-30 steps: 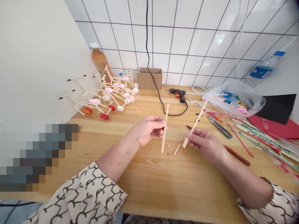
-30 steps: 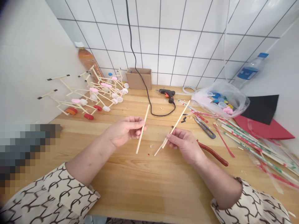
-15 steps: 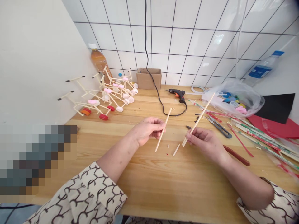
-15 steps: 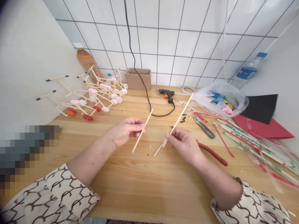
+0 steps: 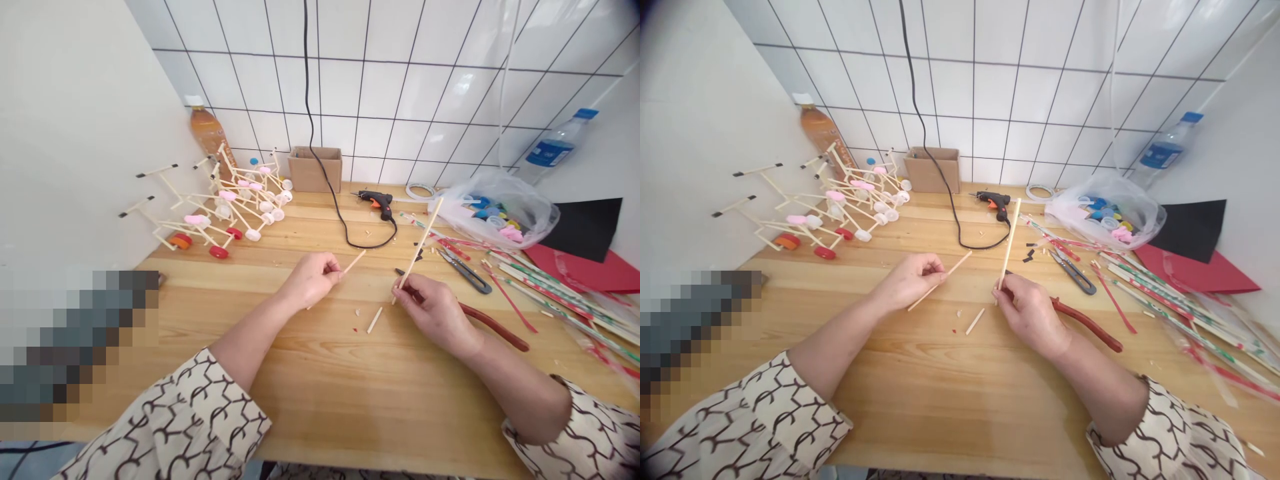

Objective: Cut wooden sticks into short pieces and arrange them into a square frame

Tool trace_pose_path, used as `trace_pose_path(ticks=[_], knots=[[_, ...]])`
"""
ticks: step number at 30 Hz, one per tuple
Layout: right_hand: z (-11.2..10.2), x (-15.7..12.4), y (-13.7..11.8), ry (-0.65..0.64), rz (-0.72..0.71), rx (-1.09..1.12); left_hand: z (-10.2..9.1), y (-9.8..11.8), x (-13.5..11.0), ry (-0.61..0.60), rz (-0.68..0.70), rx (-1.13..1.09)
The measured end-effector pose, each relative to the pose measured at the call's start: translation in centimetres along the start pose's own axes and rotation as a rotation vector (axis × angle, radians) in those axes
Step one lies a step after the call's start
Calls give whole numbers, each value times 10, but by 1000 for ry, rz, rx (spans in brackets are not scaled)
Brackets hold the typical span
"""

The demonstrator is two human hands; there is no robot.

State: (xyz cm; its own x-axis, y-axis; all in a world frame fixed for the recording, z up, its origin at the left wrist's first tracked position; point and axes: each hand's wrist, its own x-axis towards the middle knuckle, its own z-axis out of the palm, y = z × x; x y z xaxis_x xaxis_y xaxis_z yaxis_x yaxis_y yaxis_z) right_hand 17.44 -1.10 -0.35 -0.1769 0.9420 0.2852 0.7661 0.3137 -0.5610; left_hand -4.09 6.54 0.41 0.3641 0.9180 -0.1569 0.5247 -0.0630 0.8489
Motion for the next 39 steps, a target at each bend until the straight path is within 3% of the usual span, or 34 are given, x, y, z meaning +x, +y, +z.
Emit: trace_pose_path(ticks=[3,7,16,21,29,33,36,39], knots=[[2,-1,0,-4,-63,-59,4,3,-3,66,79,275],[1,-3,-1,9,-86,-68,11,9,-10,97,197,393],[2,-2,2,-4,-65,-59,25,11,-17,3,327,352],[3,-2,4,3,-76,-86,29,16,-21,-72,317,307],[4,-4,5,20,-95,-85,32,15,-22,-93,304,234],[3,-1,0,22,71,106,34,14,-22,-97,266,97],[2,0,-7,9,240,453,36,14,-24,-146,174,-80],[2,0,-13,-5,362,763,39,16,-25,-274,60,-272]])
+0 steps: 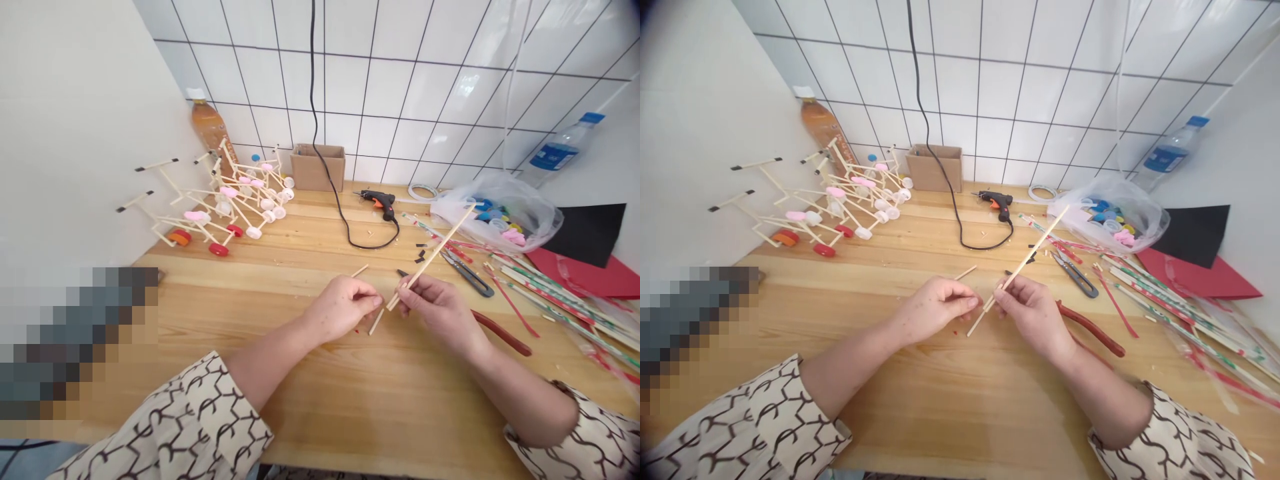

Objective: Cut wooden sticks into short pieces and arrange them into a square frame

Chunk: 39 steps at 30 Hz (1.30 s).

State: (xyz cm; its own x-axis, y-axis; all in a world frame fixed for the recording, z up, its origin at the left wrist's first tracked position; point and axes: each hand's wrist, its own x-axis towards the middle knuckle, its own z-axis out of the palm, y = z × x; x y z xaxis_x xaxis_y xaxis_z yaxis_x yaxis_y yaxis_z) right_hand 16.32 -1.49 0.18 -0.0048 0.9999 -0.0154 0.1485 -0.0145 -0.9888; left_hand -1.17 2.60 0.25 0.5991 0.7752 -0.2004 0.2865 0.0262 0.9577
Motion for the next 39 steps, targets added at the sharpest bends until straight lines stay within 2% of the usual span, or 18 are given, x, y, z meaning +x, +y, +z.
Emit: trace_pose_path(ticks=[3,8,16,29,39], knots=[[2,-1,0,-12,67,163,4,2,-1,-83,-94,-182],[4,-3,0,-37,98,243,8,4,-2,-139,-173,-402],[7,-5,-3,-48,143,334,5,6,-2,-207,-227,-549],[9,-5,-4,-55,150,282,6,6,-3,-203,-245,-470],[8,-7,-5,-55,92,114,13,8,-9,-66,-94,-65]])
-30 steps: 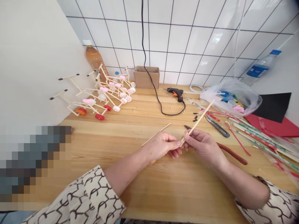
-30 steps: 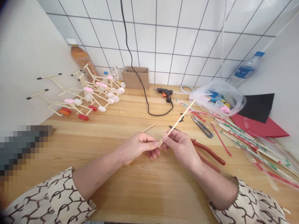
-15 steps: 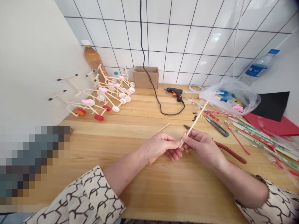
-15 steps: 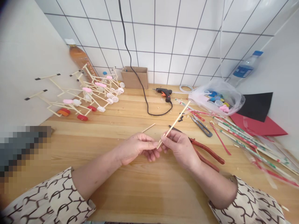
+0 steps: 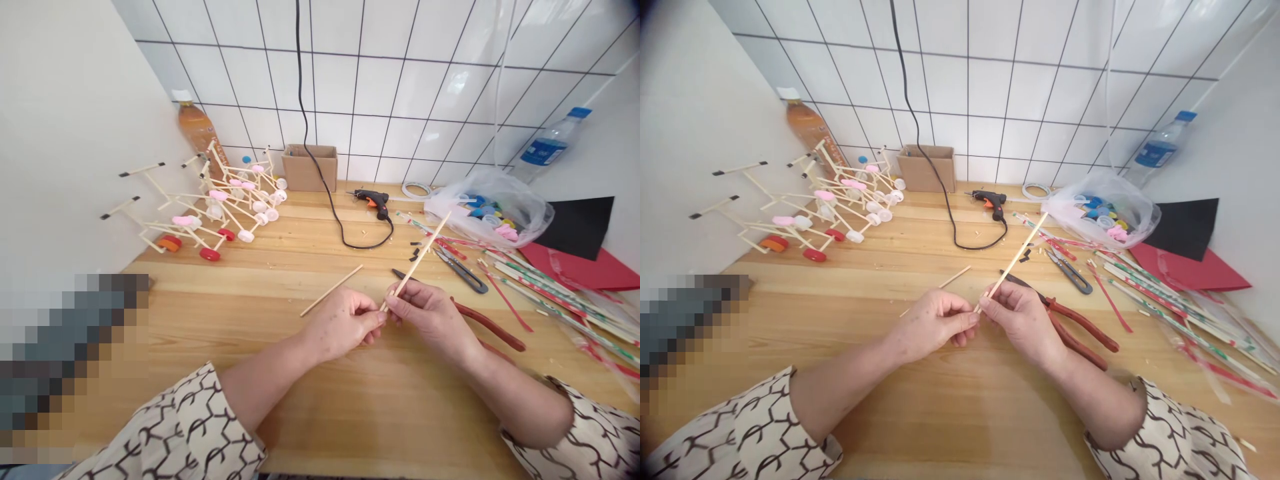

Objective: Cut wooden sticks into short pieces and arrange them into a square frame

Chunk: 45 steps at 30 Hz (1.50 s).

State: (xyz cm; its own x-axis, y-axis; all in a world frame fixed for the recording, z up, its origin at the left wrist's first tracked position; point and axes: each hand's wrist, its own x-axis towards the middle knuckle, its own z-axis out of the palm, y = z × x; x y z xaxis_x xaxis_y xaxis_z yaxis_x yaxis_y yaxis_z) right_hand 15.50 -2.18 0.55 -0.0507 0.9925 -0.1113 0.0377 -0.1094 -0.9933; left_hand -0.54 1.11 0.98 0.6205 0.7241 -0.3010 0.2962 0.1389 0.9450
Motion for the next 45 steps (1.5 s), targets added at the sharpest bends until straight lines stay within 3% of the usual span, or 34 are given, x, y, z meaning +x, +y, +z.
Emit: trace_pose_path(ticks=[15,21,26,31,41,45], knots=[[-7,2,0,36,-21,-37,-4,3,-1,-56,-50,38],[-8,2,1,36,-25,-19,-8,4,-2,-76,-7,91],[-3,0,-2,28,-23,-29,-5,3,-3,-50,77,-51],[3,-2,-2,31,-54,-45,4,-2,0,27,34,-233],[12,-4,-3,92,-94,-132,12,-3,-1,191,35,-154],[-1,-2,-10,-4,-132,-382,10,-3,0,200,41,-173]])
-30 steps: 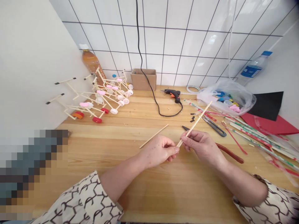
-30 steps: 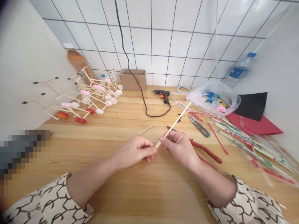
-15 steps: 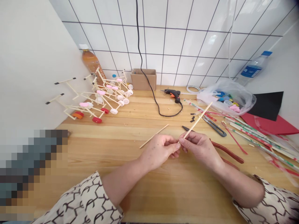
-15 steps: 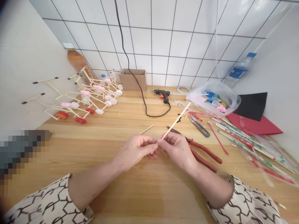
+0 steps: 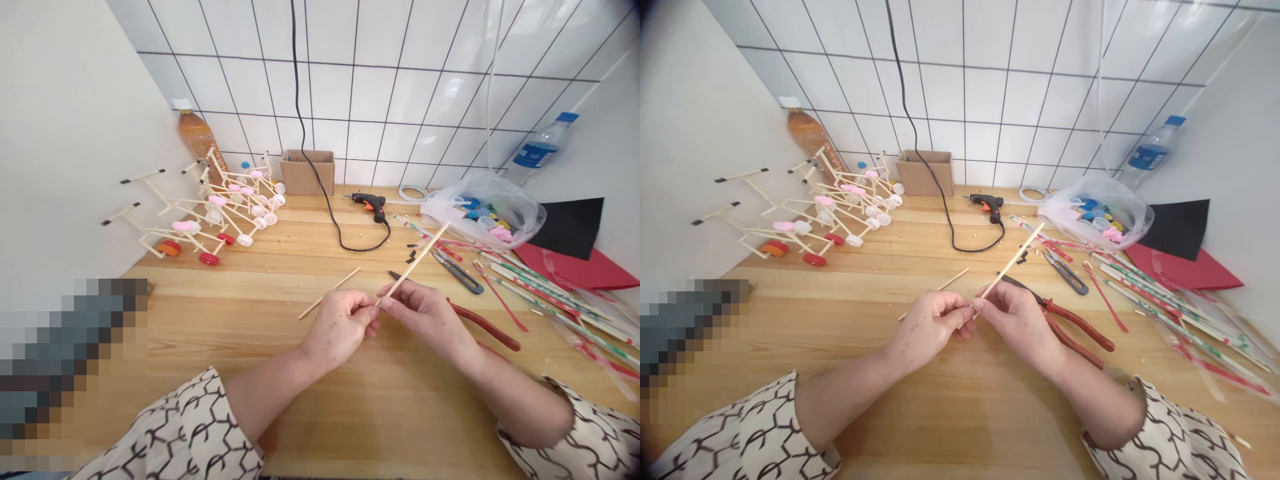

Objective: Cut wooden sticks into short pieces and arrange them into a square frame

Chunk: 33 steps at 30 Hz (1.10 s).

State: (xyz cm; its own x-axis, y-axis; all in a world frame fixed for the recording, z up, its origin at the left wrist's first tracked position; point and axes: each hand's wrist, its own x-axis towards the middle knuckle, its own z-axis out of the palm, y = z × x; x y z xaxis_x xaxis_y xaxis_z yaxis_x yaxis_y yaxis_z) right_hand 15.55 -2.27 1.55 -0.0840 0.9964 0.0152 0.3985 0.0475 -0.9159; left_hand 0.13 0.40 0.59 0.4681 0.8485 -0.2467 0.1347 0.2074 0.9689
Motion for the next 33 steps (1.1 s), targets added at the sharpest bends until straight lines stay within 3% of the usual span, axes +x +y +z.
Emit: trace_pose_path(ticks=[5,8,10,14,22,28,31,33], knots=[[-38,-7,1,107,-184,-808,-11,4,6,68,-31,-132],[-54,-14,9,138,-111,-1161,-17,7,9,101,-36,-208],[-58,-19,16,67,-22,-1245,-20,8,11,109,-49,-246],[-62,-23,28,-14,116,-1176,-24,8,14,107,-56,-281],[-67,-27,19,-52,162,-1117,-29,9,16,132,-46,-228],[-62,-27,15,59,187,-1165,-31,10,17,143,-25,-182],[-67,-22,22,151,242,-968,-32,10,17,139,-8,-165],[-73,-19,24,207,292,-674,-32,10,17,140,-2,-167]])
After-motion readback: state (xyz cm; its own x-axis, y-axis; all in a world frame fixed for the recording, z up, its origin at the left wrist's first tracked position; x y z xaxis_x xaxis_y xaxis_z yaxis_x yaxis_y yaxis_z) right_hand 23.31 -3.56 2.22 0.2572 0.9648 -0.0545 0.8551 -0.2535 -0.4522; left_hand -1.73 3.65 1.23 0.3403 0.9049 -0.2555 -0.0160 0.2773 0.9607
